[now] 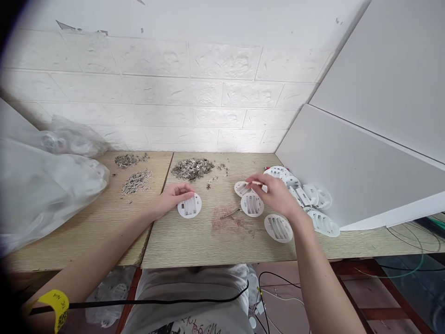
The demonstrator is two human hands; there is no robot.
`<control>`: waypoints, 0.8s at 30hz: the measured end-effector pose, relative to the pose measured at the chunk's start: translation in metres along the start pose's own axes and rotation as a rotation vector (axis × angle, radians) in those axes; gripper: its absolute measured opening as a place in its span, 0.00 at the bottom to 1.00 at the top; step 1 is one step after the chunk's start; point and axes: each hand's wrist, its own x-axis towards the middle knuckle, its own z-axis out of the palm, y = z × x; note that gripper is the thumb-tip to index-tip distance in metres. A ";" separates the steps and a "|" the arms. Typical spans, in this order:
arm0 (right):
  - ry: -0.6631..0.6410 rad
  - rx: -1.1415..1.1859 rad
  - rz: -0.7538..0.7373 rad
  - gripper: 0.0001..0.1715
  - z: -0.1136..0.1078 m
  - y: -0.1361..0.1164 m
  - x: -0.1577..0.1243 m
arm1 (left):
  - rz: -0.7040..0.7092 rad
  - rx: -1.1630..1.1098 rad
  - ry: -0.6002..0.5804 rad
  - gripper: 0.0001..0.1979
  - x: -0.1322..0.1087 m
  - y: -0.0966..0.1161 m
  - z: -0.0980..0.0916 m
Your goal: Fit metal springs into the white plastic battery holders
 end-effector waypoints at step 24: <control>0.152 -0.240 0.356 0.31 -0.002 0.057 -0.010 | -0.002 0.012 -0.015 0.19 0.000 -0.002 -0.001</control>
